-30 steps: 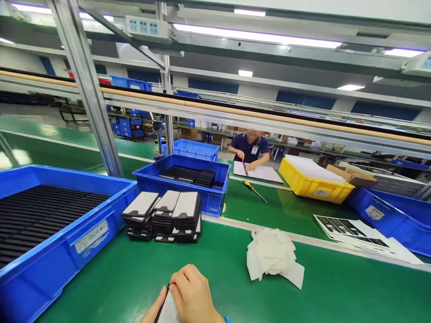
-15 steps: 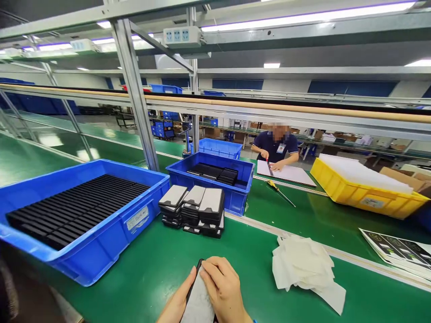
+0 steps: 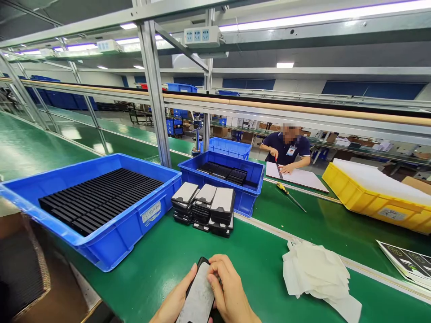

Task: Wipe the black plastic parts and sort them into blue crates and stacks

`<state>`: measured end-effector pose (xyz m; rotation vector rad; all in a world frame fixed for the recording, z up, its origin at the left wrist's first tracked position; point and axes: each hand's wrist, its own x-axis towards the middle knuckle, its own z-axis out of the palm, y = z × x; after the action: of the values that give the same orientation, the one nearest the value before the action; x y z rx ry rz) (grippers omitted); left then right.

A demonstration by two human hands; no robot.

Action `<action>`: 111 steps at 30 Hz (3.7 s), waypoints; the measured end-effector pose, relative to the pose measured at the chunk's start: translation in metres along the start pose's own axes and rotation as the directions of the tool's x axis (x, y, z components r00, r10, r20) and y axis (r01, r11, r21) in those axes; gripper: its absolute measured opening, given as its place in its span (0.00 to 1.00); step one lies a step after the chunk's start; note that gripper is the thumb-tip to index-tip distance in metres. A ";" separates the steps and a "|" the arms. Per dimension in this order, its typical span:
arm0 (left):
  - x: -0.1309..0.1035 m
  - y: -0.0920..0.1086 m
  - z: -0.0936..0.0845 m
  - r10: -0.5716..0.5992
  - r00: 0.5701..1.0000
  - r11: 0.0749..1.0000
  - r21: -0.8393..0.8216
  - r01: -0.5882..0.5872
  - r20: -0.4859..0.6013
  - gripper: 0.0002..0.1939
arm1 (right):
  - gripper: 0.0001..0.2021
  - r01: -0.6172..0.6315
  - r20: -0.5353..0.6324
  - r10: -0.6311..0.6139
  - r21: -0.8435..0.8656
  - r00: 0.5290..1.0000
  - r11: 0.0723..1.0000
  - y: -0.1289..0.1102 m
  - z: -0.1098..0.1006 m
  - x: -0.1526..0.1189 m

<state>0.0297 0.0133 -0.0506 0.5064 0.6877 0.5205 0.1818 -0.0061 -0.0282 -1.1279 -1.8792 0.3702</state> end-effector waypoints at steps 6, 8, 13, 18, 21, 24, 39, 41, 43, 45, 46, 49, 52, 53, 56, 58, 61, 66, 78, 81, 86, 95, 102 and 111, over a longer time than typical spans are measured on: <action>-0.008 0.007 0.008 -0.004 1.000 0.997 0.072 0.003 0.020 0.33 | 0.08 -0.046 -0.157 0.011 -0.221 0.987 0.974 0.004 0.010 0.010; -0.009 0.008 0.009 -0.015 1.000 0.998 0.055 0.014 0.023 0.33 | 0.08 -0.044 -0.123 0.014 -0.243 0.992 0.969 0.002 0.006 0.012; -0.008 0.011 0.007 -0.001 1.000 0.998 -0.068 -0.001 -0.027 0.32 | 0.07 -0.003 0.052 0.005 -0.051 0.999 0.999 -0.003 -0.012 0.009; -0.009 0.015 0.013 -0.049 0.999 0.994 -0.100 0.049 0.004 0.34 | 0.16 0.164 -0.081 -0.185 -0.215 0.979 0.963 0.005 -0.010 0.011; -0.011 0.021 0.017 -0.073 0.997 0.984 -0.163 0.076 0.026 0.29 | 0.10 0.328 -0.068 -0.366 -0.316 0.928 0.891 0.004 -0.004 0.013; -0.011 0.035 0.016 0.067 0.998 0.953 -0.296 -0.062 0.005 0.22 | 0.09 0.399 -0.031 -0.432 -0.328 0.902 0.857 -0.007 0.000 0.004; 0.004 0.056 -0.076 0.785 0.615 -0.167 0.931 0.323 -0.073 0.28 | 0.11 -0.578 -0.573 0.223 -0.815 0.788 -0.052 0.064 -0.175 -0.067; 0.002 0.048 -0.070 0.792 0.609 -0.283 0.855 0.433 -0.046 0.26 | 0.14 -0.584 -0.604 0.166 -0.796 0.779 -0.159 0.070 -0.174 -0.054; 0.002 0.045 -0.062 0.803 0.596 -0.311 0.841 0.443 -0.017 0.26 | 0.19 -0.579 -0.580 0.061 -0.815 0.813 -0.029 0.068 -0.162 -0.029; 0.003 0.046 -0.055 0.810 0.585 -0.304 0.878 0.369 0.034 0.27 | 0.20 -0.453 -0.478 -0.002 -0.835 0.879 0.313 0.061 -0.141 0.003; 0.003 0.048 -0.052 0.813 0.578 -0.297 0.902 0.313 0.067 0.27 | 0.19 -0.349 -0.408 -0.018 -0.802 0.913 0.485 0.057 -0.128 0.021; 0.003 0.053 -0.042 0.800 0.579 -0.282 0.951 0.129 0.159 0.27 | 0.21 -0.124 -0.235 -0.049 -0.664 0.971 0.737 0.051 -0.087 0.070; -0.002 0.059 -0.033 0.768 0.613 -0.218 0.976 -0.027 0.189 0.26 | 0.21 -0.026 -0.146 -0.095 -0.661 0.985 0.750 0.056 -0.058 0.100; -0.005 0.060 -0.031 0.759 0.625 -0.176 0.982 -0.072 0.182 0.26 | 0.18 -0.002 -0.133 -0.113 -0.657 0.985 0.754 0.059 -0.053 0.105; -0.013 0.067 -0.024 0.754 0.643 0.013 0.975 -0.223 0.137 0.25 | 0.13 0.041 -0.139 -0.164 -0.630 0.977 0.775 0.069 -0.049 0.108; -0.014 0.074 -0.016 0.744 0.660 0.204 0.906 -0.370 0.102 0.24 | 0.15 0.051 -0.176 -0.197 -0.609 0.965 0.792 0.074 -0.051 0.106; -0.004 0.084 0.001 0.652 0.757 0.573 0.632 -0.521 0.034 0.25 | 0.18 0.040 -0.251 -0.230 -0.589 0.940 0.807 0.077 -0.055 0.103; 0.026 0.095 0.032 0.536 0.844 0.800 0.306 -0.516 0.024 0.24 | 0.16 0.002 -0.386 -0.267 -0.566 0.883 0.825 0.075 -0.059 0.102; 0.043 0.097 0.048 0.453 0.889 0.886 -0.082 -0.457 -0.063 0.11 | 0.09 0.029 -0.566 -0.321 -0.463 0.759 0.886 0.067 -0.053 0.109; 0.032 0.094 0.054 0.424 0.904 0.895 -0.135 -0.426 -0.044 0.13 | 0.09 0.007 -0.649 -0.273 -0.381 0.710 0.924 0.051 -0.054 0.104; 0.016 0.099 0.064 0.396 0.908 0.898 -0.263 -0.352 0.137 0.32 | 0.11 0.131 -0.436 -0.310 -0.394 0.845 0.910 0.012 -0.047 0.052; 0.006 0.041 0.052 0.149 0.975 0.986 -0.103 -0.133 0.163 0.25 | 0.08 0.041 -0.354 -0.147 -0.291 0.924 0.956 -0.010 -0.033 0.010; 0.015 0.002 0.042 0.053 0.993 0.998 0.013 -0.055 0.105 0.34 | 0.11 0.063 -0.408 -0.176 -0.276 0.896 0.959 0.000 -0.022 0.004; 0.014 -0.001 0.045 0.070 0.996 0.997 -0.014 -0.070 0.058 0.33 | 0.13 0.077 -0.454 -0.172 -0.220 0.874 0.972 0.003 -0.014 0.001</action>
<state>0.0705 0.0090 -0.0277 0.5344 0.6121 0.5729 0.1946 -0.0065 -0.0219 -1.0973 -1.5607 -0.1619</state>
